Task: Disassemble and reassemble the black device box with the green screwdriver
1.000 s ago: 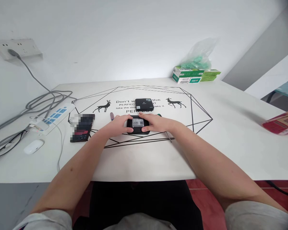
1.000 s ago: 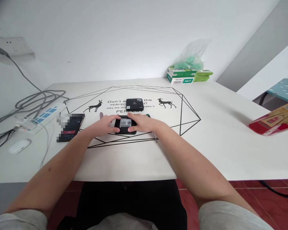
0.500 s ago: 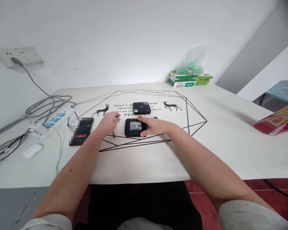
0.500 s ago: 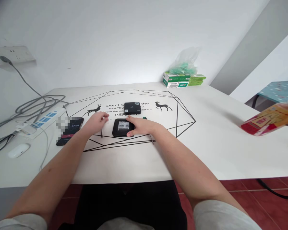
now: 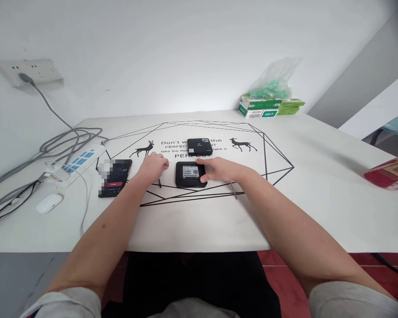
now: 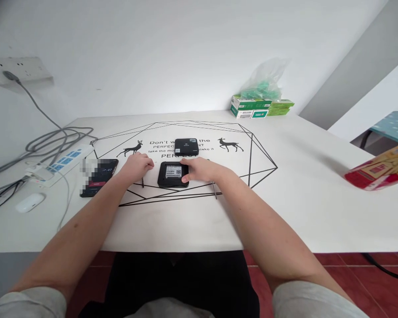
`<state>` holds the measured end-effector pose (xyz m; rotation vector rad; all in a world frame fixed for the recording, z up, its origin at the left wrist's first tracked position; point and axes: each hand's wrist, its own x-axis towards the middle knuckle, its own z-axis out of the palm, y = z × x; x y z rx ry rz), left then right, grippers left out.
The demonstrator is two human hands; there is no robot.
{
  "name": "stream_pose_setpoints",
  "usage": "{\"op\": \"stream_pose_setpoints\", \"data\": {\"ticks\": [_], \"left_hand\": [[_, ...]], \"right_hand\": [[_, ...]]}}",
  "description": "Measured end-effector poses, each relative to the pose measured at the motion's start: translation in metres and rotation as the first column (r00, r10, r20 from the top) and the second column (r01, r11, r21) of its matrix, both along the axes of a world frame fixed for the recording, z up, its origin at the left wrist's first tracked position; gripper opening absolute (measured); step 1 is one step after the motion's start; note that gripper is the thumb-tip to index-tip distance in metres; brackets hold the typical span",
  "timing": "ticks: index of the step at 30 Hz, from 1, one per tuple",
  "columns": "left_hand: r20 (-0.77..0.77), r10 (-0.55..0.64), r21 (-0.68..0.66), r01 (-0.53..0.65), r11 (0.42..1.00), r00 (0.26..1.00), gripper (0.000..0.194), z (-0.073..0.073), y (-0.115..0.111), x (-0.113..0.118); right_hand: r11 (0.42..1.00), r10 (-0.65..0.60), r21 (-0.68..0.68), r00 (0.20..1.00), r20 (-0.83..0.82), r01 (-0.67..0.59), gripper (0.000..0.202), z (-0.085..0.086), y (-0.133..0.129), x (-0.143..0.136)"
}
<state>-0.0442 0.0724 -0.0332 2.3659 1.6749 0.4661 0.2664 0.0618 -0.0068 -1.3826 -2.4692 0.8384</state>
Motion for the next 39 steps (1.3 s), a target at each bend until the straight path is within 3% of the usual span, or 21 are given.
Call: {"op": "stream_pose_setpoints", "data": {"ticks": [2,6,8,13,21,24,27,30,39], "left_hand": [[0.027,-0.011,0.013,0.011,1.000,1.000,0.020,0.003,0.000,0.003],[0.287,0.026,0.005,-0.029,1.000,0.958,0.013,0.008,-0.005,0.020],[0.343,0.035,-0.008,-0.034,0.999,0.939,0.013,0.009,-0.006,0.031],[0.256,-0.033,0.001,0.033,0.999,0.966,0.015,0.006,-0.005,0.046],[0.194,-0.161,0.033,0.157,0.987,0.968,0.026,0.008,-0.003,0.034],[0.129,-0.078,0.081,0.068,0.994,0.989,0.033,0.007,0.002,0.021],[-0.117,0.092,0.102,-0.080,0.992,0.989,0.034,0.004,0.009,0.007],[-0.298,0.102,0.082,-0.081,0.993,0.949,0.031,0.001,0.012,0.001],[-0.265,0.102,0.073,-0.085,0.994,0.959,0.025,0.005,0.010,0.014]], "right_hand": [[1.000,-0.001,0.000,1.000,-0.024,0.001,0.072,0.000,0.000,0.000],[1.000,-0.007,0.006,1.000,-0.020,0.007,0.071,0.001,-0.001,-0.001],[1.000,-0.015,-0.005,1.000,-0.020,0.015,0.072,0.001,-0.001,-0.002],[1.000,-0.015,-0.014,0.999,-0.034,0.015,0.074,0.002,-0.001,-0.002],[1.000,0.010,-0.014,1.000,-0.026,-0.010,0.075,0.002,-0.002,-0.002],[1.000,0.007,-0.012,1.000,0.007,-0.007,0.078,0.003,-0.002,-0.001],[1.000,-0.003,-0.022,1.000,0.028,0.004,0.081,0.004,-0.003,-0.001],[1.000,0.004,-0.025,0.999,0.038,-0.003,0.081,0.006,-0.004,-0.002],[1.000,0.021,-0.001,1.000,0.011,-0.021,0.079,0.002,-0.001,0.000]]}}
